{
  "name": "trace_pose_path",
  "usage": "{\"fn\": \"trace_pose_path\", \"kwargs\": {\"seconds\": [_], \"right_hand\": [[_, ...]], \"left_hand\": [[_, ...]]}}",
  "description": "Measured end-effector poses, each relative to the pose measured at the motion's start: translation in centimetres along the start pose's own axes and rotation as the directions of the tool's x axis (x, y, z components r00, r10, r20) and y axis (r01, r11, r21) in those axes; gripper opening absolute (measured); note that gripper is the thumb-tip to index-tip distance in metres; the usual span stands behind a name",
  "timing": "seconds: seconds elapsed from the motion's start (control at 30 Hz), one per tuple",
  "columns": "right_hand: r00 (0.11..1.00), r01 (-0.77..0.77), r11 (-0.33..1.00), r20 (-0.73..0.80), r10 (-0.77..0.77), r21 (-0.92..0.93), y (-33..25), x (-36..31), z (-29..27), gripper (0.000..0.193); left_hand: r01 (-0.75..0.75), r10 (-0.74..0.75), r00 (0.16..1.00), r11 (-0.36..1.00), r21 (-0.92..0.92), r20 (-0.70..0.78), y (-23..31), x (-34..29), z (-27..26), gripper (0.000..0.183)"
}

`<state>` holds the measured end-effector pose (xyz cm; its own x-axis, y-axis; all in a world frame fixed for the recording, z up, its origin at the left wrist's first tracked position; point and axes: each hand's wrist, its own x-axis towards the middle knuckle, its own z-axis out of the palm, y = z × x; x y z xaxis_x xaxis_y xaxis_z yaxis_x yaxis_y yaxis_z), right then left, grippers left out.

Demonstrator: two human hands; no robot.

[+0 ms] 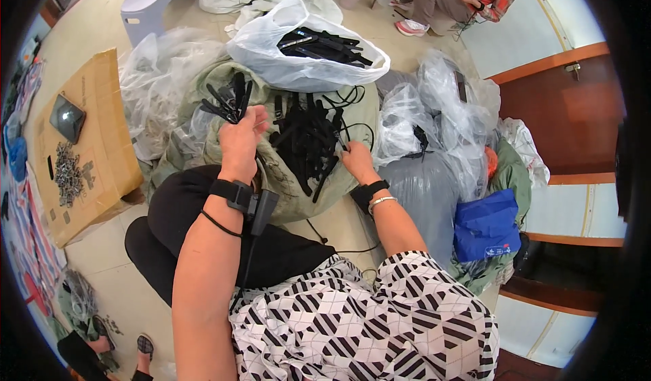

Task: Sort and organize black shoe strap components into bundles.

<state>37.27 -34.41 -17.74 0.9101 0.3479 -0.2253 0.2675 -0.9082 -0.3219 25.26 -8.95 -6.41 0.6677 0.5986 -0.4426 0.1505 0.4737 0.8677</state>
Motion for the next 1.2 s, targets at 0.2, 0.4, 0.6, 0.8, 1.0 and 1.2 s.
{"fn": "trace_pose_path", "kwargs": {"seconds": [0.2, 0.4, 0.6, 0.8, 1.0, 1.2], "right_hand": [[0.992, -0.066, 0.891, -0.066, 0.107, 0.45, 0.4, 2.3, 1.9, 0.03], [0.996, -0.062, 0.996, -0.068, 0.066, 0.059, -4.1, 2.7, 2.0, 0.031], [0.996, -0.046, 0.994, -0.077, 0.053, 0.095, -3.9, 2.5, 1.0, 0.022], [0.98, 0.135, 0.975, -0.168, -0.106, 0.174, -2.2, 1.6, 0.5, 0.02], [0.995, 0.1, 0.801, -0.084, -0.062, 0.59, -2.6, 1.1, -0.4, 0.02], [0.94, -0.064, 0.355, 0.176, -0.293, 0.933, -10.3, -3.8, -5.1, 0.017]], "left_hand": [[0.141, -0.116, 0.985, 0.969, -0.203, 0.128, 0.5, -0.6, -0.1, 0.026], [0.157, -0.145, 0.986, 0.972, -0.176, 0.08, 0.6, -0.7, -0.4, 0.024], [0.167, -0.152, 0.982, 0.974, -0.154, 0.108, 0.7, -0.7, -0.2, 0.023], [0.151, -0.135, 0.983, 0.98, -0.129, 0.122, 0.5, -0.8, 0.1, 0.023], [0.169, -0.153, 0.977, 0.98, -0.102, 0.148, 0.5, -1.1, -0.2, 0.024], [0.212, -0.205, 0.955, 0.977, -0.01, 0.214, -0.8, -1.0, -0.6, 0.031]]}}
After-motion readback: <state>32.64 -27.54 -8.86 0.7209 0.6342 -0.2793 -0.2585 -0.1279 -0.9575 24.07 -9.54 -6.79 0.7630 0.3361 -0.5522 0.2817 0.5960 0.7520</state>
